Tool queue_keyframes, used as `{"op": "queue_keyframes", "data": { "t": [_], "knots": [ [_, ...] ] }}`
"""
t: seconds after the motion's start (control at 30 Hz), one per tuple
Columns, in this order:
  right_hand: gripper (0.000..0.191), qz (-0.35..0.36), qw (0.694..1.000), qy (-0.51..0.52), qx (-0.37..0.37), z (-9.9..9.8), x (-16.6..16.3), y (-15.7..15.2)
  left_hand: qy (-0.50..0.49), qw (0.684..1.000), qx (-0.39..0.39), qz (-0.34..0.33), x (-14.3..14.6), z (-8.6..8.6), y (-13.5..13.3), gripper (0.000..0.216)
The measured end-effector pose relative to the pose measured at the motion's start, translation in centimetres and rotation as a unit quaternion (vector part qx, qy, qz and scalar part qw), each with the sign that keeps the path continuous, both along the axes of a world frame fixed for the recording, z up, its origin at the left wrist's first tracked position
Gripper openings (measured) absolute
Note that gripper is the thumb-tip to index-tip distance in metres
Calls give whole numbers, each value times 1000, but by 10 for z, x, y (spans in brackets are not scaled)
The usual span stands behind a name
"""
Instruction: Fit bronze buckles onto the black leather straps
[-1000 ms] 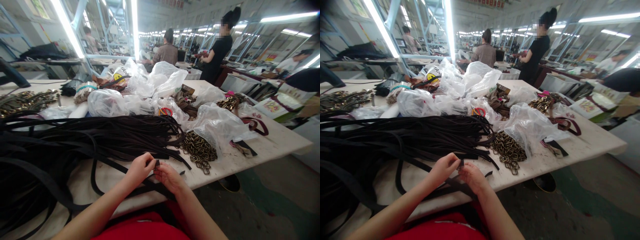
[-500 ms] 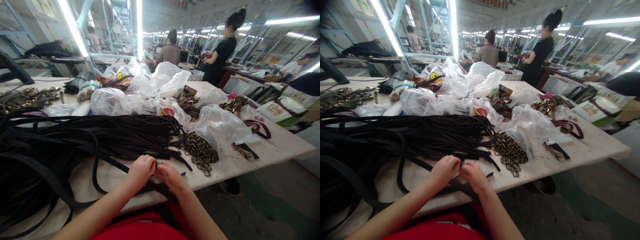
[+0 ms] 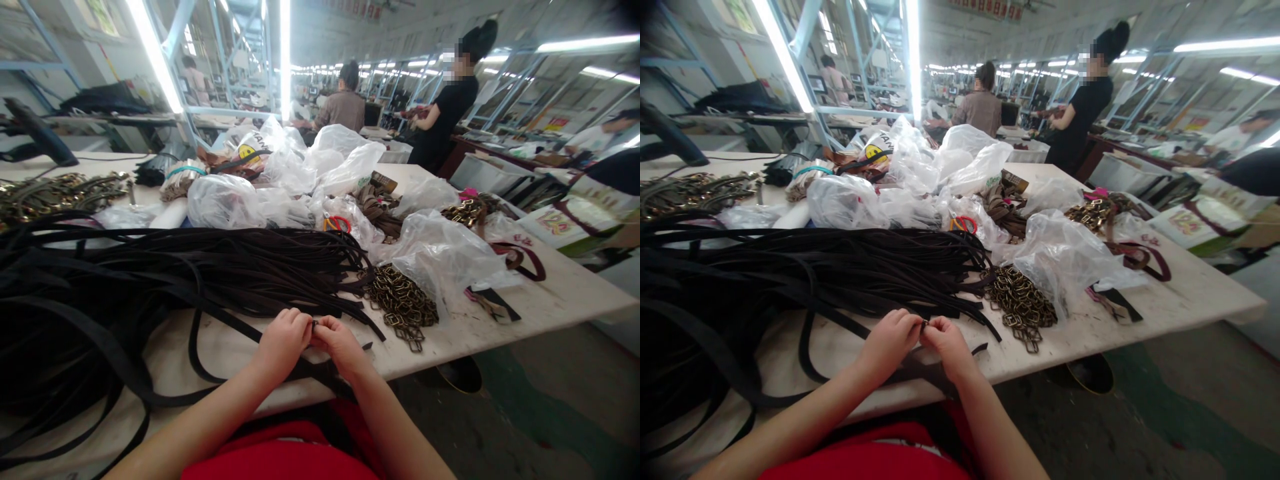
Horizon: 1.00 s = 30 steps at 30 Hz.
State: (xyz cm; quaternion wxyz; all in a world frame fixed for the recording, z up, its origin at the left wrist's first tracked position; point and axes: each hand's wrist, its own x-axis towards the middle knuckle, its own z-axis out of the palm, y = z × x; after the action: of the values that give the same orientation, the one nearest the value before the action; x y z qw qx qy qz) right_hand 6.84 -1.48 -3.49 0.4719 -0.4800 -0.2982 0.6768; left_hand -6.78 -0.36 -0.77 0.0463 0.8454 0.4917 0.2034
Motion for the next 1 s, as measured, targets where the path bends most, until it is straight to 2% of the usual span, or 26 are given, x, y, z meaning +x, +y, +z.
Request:
{"op": "queue_keyframes", "data": {
  "t": [0.13,0.23,0.3,0.37,0.43,0.53,0.6,0.7,0.8,0.9,1.0],
  "knots": [
    [13,-6,991,-114,68,3,3,-3,-27,999,-22,-29,1,4,-2,10],
    [13,27,987,-121,101,10,7,-10,-86,994,-63,-10,1,5,-1,4],
    [15,23,988,-108,108,14,10,-14,-132,987,-94,-13,0,5,1,12],
    [17,-9,991,-86,105,16,11,-17,-159,981,-106,-45,-1,6,3,29],
    [21,-39,993,-58,99,17,12,-18,-138,982,-89,-92,-2,8,5,40],
    [26,-54,993,-44,95,16,13,-21,-50,989,-38,-135,-2,14,5,29],
    [27,-68,990,-76,97,13,14,-25,-5,989,-13,-144,-2,16,4,19],
    [26,-89,977,-161,105,5,19,-31,28,986,6,-162,-2,11,1,16],
    [24,-119,965,-213,93,-4,28,-36,44,986,-7,-161,-7,0,0,14],
    [24,-145,960,-229,74,-10,41,-37,53,989,-49,-127,-14,-11,0,11],
    [23,-126,962,-234,65,-9,53,-39,47,988,-86,-117,-19,-13,0,24]
  ]
}}
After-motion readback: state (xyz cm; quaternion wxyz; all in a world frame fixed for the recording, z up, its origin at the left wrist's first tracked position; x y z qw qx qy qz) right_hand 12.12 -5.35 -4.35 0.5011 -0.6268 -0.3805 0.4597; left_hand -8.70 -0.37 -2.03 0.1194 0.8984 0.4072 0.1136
